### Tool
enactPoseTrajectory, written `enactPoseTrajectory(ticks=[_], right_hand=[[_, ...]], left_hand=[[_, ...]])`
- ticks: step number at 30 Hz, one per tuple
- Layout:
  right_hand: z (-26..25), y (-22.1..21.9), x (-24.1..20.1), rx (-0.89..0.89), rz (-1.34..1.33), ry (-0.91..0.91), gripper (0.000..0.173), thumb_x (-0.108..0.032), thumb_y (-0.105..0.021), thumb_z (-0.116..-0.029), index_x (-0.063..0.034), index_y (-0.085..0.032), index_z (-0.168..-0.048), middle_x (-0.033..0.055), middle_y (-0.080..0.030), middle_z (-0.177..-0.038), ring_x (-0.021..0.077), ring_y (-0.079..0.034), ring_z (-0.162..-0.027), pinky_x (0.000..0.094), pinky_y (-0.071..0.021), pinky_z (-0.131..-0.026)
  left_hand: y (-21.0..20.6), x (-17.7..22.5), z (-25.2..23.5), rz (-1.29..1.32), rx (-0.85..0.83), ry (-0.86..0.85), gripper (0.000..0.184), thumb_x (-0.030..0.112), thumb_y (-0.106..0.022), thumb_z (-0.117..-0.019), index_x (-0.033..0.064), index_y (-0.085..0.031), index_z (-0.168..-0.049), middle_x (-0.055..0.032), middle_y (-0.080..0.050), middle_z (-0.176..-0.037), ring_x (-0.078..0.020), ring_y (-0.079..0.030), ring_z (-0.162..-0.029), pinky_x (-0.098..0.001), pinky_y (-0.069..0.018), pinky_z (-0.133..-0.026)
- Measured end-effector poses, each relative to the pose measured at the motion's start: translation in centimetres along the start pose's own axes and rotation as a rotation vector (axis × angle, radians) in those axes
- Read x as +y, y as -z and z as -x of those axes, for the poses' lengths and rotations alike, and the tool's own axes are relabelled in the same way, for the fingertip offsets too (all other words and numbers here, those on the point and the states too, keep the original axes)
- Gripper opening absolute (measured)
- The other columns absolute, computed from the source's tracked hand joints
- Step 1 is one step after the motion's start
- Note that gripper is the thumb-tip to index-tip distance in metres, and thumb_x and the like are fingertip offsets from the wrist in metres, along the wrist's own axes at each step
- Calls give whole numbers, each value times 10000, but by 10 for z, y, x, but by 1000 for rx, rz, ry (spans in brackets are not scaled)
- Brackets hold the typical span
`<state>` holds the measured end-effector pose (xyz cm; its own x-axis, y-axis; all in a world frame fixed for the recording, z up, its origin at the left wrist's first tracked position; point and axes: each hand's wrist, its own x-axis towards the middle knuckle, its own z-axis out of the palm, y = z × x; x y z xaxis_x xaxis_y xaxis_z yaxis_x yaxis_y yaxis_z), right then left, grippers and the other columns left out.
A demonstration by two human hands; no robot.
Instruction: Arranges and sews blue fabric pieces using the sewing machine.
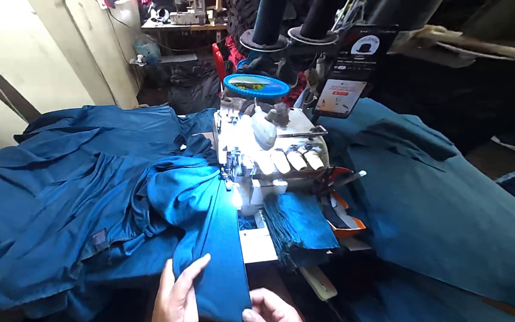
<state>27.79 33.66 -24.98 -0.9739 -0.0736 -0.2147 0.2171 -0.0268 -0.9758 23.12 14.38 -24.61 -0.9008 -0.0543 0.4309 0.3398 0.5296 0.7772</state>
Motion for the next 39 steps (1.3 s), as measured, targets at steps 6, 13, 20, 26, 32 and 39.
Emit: enactPoseTrajectory(ticks=[6,13,20,26,32,39], right_hand=[[-46,-10,-34,156,18,77,356,43,-677,-900,39,-525,-1222,47,-728,-875,130,-732,-724,331,-642,-688],[-114,0,-47,246,256,434,241,-47,-669,-918,-19,-691,-1157,9,-733,-892,58,-704,-678,243,-630,-613],[-138,5,-58,286,450,569,226,-100,-581,-956,-73,-783,-1054,-18,-754,-904,-10,-662,-660,167,-576,-612],[-128,2,-62,259,384,502,170,-101,-600,-957,-66,-758,-1007,-31,-722,-821,-1,-648,-618,175,-570,-564],[-126,-3,-80,256,401,555,187,-115,-594,-959,-67,-755,-1042,-32,-720,-862,-16,-645,-661,155,-561,-598],[-129,-16,-72,105,507,610,285,-107,-589,-974,-5,-720,-1205,131,-694,-1226,109,-675,-1105,258,-555,-967]], left_hand=[[-25,5,-69,-521,59,-200,467,461,-562,-950,138,-758,-1226,-265,-686,-1119,-393,-682,-974,-480,-552,-833],[-41,-5,-142,-609,-42,-109,544,539,-580,-926,103,-756,-1201,-225,-674,-1149,-415,-667,-1050,-601,-530,-876],[-52,-9,-204,-629,-155,-13,512,464,-716,-929,45,-717,-1223,-219,-632,-1208,-410,-630,-1103,-586,-513,-890],[-57,-20,-220,-447,-90,-19,203,271,-686,-982,81,-727,-1042,-176,-642,-1060,-379,-647,-988,-566,-533,-817],[-36,-15,-165,303,234,265,173,164,-627,-1007,33,-701,-1091,-57,-682,-1043,-111,-648,-1000,-306,-535,-901],[-21,33,-72,540,80,290,131,11,-592,-955,-46,-636,-1065,-30,-670,-1003,-22,-644,-954,-194,-544,-868]])
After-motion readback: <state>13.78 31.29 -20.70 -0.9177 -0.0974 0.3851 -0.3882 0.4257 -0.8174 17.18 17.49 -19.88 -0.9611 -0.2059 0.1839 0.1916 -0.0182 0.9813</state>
